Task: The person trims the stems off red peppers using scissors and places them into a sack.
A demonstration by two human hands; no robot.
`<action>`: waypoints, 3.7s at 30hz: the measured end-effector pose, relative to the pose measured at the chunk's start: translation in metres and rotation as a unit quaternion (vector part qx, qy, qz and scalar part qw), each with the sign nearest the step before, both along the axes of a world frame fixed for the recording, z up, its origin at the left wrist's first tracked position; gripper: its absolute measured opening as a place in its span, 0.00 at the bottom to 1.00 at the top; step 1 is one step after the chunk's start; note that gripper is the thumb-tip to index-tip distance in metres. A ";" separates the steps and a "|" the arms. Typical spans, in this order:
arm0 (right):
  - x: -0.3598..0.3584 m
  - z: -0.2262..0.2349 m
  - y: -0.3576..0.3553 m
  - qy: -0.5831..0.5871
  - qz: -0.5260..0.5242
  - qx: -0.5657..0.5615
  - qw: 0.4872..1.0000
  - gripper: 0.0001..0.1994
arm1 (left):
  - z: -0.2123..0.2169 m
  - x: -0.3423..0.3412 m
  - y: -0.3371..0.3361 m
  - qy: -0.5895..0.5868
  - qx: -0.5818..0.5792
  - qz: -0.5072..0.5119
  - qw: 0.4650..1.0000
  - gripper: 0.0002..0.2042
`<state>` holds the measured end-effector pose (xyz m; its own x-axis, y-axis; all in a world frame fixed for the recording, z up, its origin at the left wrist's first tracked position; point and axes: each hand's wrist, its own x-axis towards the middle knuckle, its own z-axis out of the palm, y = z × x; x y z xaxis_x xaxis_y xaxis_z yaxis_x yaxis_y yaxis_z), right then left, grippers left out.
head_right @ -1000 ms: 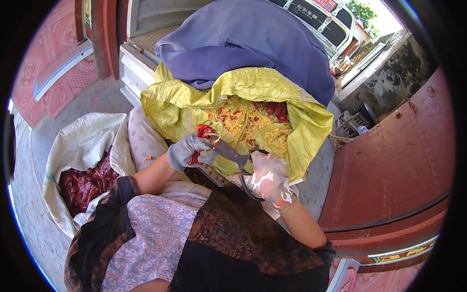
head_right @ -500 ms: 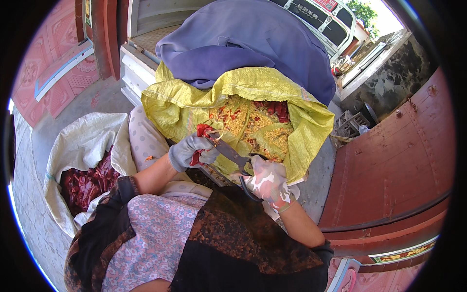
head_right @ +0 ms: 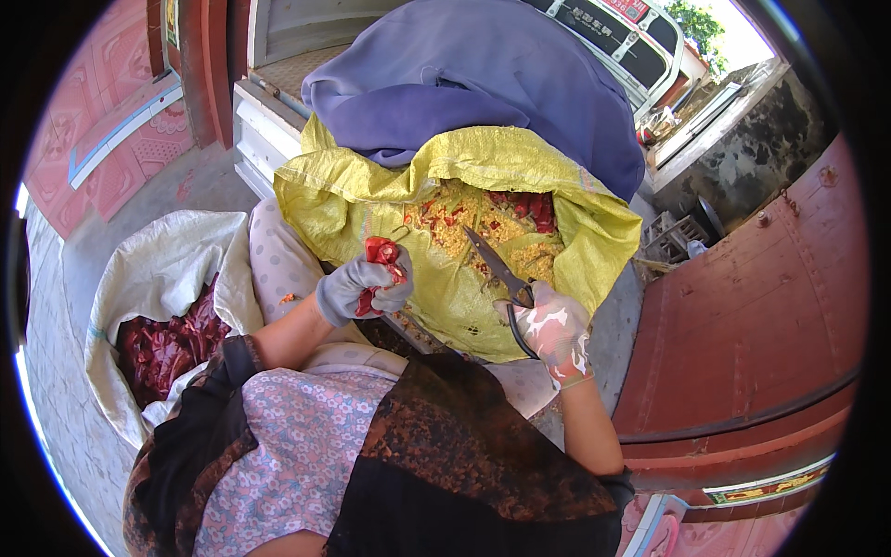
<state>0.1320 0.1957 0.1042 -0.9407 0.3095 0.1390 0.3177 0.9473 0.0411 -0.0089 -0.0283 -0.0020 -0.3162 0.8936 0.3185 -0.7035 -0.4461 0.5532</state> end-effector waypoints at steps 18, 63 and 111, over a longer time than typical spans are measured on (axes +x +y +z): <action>-0.031 -0.024 0.058 -0.032 -0.044 0.040 0.998 0.21 | -0.146 -0.055 -0.369 -0.103 -0.379 0.494 0.775 0.07; -0.032 -0.010 -0.053 0.079 0.207 -0.660 0.717 0.11 | 0.060 0.016 -0.026 0.444 -0.265 0.246 0.820 0.27; -0.151 -0.054 0.152 0.105 0.099 -0.039 0.989 0.11 | -0.022 0.015 0.027 0.078 -0.138 0.092 0.983 0.13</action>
<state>-0.0189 0.3475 0.0502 -0.9366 0.1392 0.3215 0.1189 0.9895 -0.0818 0.0060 -0.0016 -0.0240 -0.4467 0.8853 0.1294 -0.5216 -0.3752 0.7663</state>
